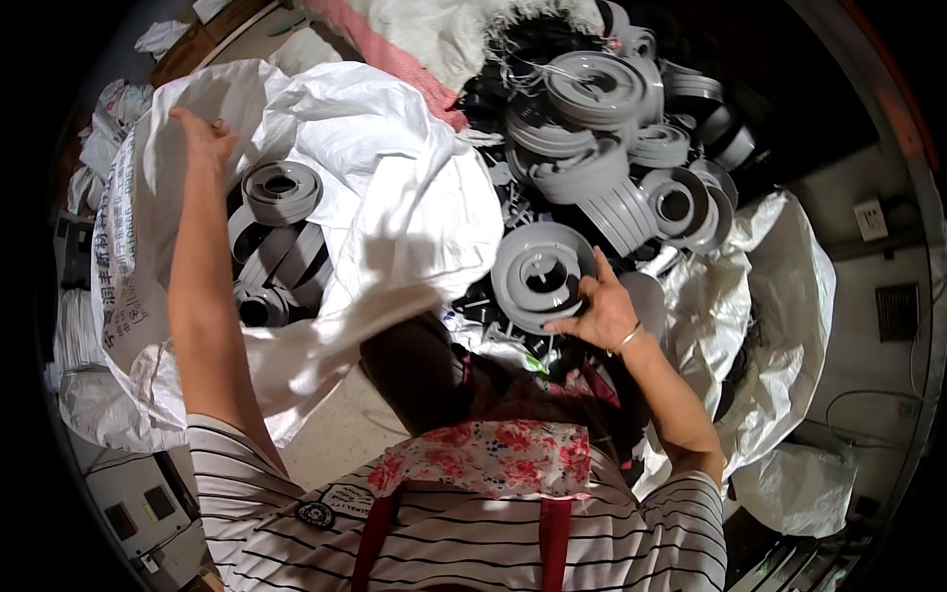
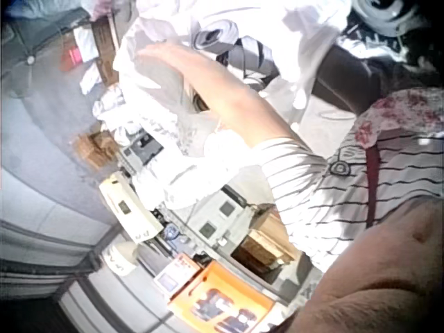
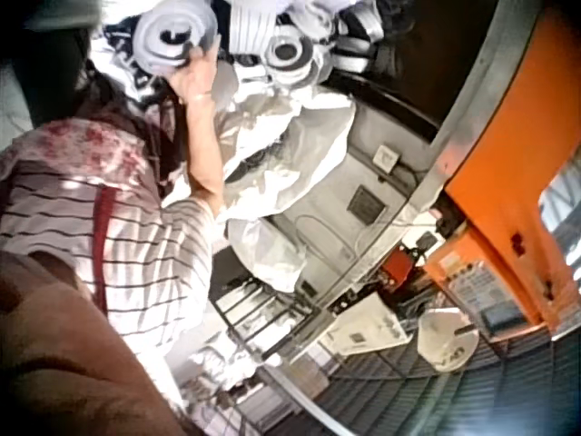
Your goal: The person sits on the floor and assembles grey circular plastic parts by inserting black circular inserts into their centers. They pick up parts from a pile, fit the inserts, and place the assembled units into a large white sack.
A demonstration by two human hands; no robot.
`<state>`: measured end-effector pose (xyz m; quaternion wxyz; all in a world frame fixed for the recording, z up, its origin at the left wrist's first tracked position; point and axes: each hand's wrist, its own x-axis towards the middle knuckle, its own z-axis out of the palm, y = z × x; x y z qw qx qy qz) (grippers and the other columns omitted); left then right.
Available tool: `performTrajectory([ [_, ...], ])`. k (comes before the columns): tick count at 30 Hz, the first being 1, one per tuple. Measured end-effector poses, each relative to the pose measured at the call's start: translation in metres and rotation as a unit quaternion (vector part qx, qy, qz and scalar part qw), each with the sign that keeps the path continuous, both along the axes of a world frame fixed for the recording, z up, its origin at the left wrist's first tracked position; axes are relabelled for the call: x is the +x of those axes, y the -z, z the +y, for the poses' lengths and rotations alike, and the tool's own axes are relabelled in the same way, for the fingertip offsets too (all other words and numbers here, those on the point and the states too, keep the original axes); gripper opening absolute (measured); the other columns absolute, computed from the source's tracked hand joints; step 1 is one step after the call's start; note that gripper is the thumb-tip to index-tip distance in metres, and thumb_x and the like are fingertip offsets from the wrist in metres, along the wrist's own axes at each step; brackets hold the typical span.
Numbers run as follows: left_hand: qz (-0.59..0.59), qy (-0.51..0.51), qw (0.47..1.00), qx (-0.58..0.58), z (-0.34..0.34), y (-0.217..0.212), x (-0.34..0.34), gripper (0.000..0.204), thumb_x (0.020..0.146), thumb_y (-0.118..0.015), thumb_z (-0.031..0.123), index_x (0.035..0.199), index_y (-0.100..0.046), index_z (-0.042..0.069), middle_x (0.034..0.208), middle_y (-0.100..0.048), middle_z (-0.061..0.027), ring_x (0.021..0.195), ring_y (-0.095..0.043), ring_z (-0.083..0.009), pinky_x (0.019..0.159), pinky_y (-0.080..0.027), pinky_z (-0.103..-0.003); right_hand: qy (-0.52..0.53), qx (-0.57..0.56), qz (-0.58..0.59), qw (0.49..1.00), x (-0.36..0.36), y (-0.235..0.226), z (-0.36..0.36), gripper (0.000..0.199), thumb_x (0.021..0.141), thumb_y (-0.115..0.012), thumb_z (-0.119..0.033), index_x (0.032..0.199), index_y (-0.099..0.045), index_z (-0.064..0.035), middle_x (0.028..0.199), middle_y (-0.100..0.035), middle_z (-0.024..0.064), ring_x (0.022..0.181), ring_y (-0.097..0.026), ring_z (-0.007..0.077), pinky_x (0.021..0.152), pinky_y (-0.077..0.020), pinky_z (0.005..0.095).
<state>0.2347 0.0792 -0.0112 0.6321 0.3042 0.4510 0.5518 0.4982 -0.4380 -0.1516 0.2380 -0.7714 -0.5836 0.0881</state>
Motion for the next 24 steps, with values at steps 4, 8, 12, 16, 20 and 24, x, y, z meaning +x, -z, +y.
performTrajectory([
  [4, 0.070, 0.059, 0.995, 0.026, -0.061, 0.019, 0.054, 0.052, 0.084, -0.058, 0.055, 0.111, -0.054, 0.010, 0.073, -0.045, -0.0026, 0.064, -0.041, -0.0132, 0.058, -0.040, -0.032, 0.141, 0.032, 0.176, 0.974, 0.004, 0.010, -0.021, 0.060, 0.052, -0.088, -0.042, 0.071, -0.055, 0.0041, 0.115, -0.051, 0.0389, 0.124, -0.041, 0.0456, 0.097, -0.0414, 0.0396],
  [8, 0.184, 0.274, 0.937, 0.114, -0.197, 0.054, 0.097, 0.031, 0.085, -0.062, 0.032, 0.102, -0.061, 0.006, 0.081, -0.051, -0.0006, 0.074, -0.047, -0.0117, 0.068, -0.042, -0.028, 0.232, 0.161, 0.454, 0.845, -0.001, 0.038, -0.023, 0.042, 0.069, -0.082, -0.034, 0.059, -0.053, -0.0046, 0.056, -0.049, -0.0022, 0.052, -0.044, 0.0068, 0.049, -0.0389, 0.0240],
  [12, 0.346, 0.380, 0.858, -0.020, -0.361, 0.097, 0.101, 0.048, 0.084, -0.063, 0.050, 0.108, -0.060, 0.008, 0.088, -0.059, -0.0008, 0.070, -0.046, -0.0089, 0.062, -0.041, -0.023, 0.216, 0.246, 0.566, 0.757, -0.018, 0.039, -0.025, 0.039, 0.075, -0.078, -0.031, 0.058, -0.051, -0.0087, 0.059, -0.051, -0.0023, 0.052, -0.046, 0.0058, 0.047, -0.0364, 0.0216],
  [16, -0.129, 0.513, 0.847, 0.054, -0.441, 0.116, 0.088, 0.048, 0.100, -0.039, 0.039, 0.122, -0.051, -0.002, 0.112, -0.060, -0.0100, 0.097, -0.056, -0.0170, 0.087, -0.045, -0.030, 0.178, 0.207, 0.554, 0.787, -0.034, 0.044, -0.035, 0.044, 0.078, -0.074, -0.042, 0.061, -0.055, -0.0055, 0.062, -0.053, -0.0002, 0.057, -0.046, 0.0072, 0.051, -0.0386, 0.0241],
  [20, -0.028, 0.491, 0.860, 0.139, -0.442, 0.158, 0.088, 0.041, 0.099, -0.042, 0.030, 0.117, -0.052, -0.004, 0.110, -0.061, -0.0089, 0.098, -0.056, -0.0139, 0.086, -0.042, -0.028, 0.169, 0.096, 0.450, 0.872, -0.028, 0.047, -0.049, 0.051, 0.080, -0.068, -0.049, 0.083, -0.067, 0.0020, 0.079, -0.066, 0.0136, 0.072, -0.060, 0.0168, 0.068, -0.0476, 0.0310],
  [24, 0.032, 0.436, 0.894, 0.096, -0.449, 0.159, 0.093, 0.036, 0.093, -0.055, 0.023, 0.116, -0.049, -0.004, 0.107, -0.061, -0.0115, 0.094, -0.058, -0.0150, 0.086, -0.044, -0.029, 0.153, 0.164, 0.318, 0.921, -0.031, 0.038, -0.045, 0.043, 0.082, -0.067, -0.039, 0.089, -0.069, 0.0033, 0.092, -0.069, 0.0149, 0.079, -0.062, 0.0158, 0.072, -0.0475, 0.0279],
])
